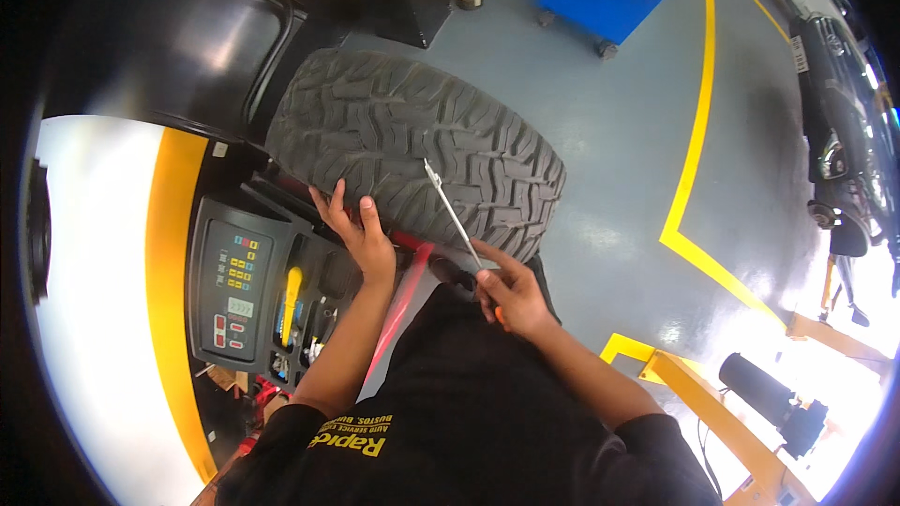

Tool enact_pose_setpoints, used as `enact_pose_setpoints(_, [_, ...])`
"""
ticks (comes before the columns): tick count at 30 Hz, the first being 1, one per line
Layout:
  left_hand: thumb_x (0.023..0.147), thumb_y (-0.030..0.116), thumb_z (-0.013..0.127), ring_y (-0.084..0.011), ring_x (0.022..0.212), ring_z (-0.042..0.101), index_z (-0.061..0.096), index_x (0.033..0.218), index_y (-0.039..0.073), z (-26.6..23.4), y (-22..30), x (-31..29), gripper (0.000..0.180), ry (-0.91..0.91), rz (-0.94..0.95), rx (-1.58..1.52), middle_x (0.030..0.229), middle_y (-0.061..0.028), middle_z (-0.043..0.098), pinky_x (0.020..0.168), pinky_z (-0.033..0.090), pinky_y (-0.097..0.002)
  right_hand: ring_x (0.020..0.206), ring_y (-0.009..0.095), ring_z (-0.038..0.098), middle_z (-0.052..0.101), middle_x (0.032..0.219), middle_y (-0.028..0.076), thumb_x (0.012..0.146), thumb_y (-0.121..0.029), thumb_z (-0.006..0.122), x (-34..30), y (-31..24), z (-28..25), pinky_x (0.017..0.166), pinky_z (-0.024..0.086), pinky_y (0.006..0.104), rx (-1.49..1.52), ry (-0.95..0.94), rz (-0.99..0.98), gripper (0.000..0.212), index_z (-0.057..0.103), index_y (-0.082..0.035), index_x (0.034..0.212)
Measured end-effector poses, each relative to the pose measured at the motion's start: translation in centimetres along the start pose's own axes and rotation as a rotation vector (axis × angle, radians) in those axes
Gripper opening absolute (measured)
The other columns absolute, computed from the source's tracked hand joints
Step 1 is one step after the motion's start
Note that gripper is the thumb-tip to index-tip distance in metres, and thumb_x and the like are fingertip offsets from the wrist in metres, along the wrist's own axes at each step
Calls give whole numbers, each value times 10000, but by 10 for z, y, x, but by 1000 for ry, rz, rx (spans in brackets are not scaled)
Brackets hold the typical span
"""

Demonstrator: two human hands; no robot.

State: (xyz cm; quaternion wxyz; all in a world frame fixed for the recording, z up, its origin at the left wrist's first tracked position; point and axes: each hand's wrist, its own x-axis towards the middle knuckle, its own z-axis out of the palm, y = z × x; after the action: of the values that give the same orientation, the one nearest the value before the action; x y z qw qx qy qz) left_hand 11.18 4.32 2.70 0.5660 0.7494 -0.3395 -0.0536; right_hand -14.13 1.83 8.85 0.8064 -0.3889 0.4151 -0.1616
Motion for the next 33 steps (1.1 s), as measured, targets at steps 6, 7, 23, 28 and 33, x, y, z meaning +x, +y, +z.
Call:
enact_pose_setpoints(6, [1074, 332, 652, -455, 1618, 136, 498, 1544, 108, -4, 7, 0, 543, -63, -39, -31, 1753, -267, 44, 1272, 237, -596, 522, 166, 556, 579, 755, 62, 1107, -270, 586, -11, -13, -20, 467, 445, 291, 174, 120, 65, 516, 496, -72, 1576])
enact_pose_setpoints(7, [1071, 339, 658, -454, 1616, 142, 501, 1542, 111, -3, 7, 0, 547, -75, -50, -59, 1752, -265, 46, 1268, 245, -597, 491, 161, 537, 572, 750, 58, 1113, -299, 574, -17, -29, -19, 448, 425, 286, 366, 201, 60, 503, 510, -76, 1559])
enact_pose_setpoints(23, [1038, 274, 711, -433, 1602, 204, 523, 1537, 124, -1, 14, -36, 554, -131, 37, 98, 1762, -230, 97, 1239, 312, -556, 493, 117, 520, 558, 727, 31, 1123, -295, 552, -36, -56, -78, 466, 432, 268, -161, 426, -74, 441, 560, -61, 1498])
enact_pose_setpoints(28, [1017, 234, 720, -432, 1587, 233, 539, 1496, 104, -4, 31, -45, 529, -177, 95, 182, 1750, -249, 125, 1255, 286, -546, 509, 113, 535, 574, 732, 24, 1120, -263, 562, -37, -55, -103, 483, 438, 274, -229, 466, -49, 389, 606, -52, 1444])
enact_pose_setpoints(33, [1044, 235, 673, -407, 1488, 392, 542, 1443, 33, -34, 23, -12, 466, -53, 242, 263, 1580, -222, 428, 1230, 314, -525, 554, 120, 558, 594, 729, 28, 1104, -251, 587, -31, -40, -128, 515, 441, 297, -181, 495, -20, 345, 633, -38, 1372])
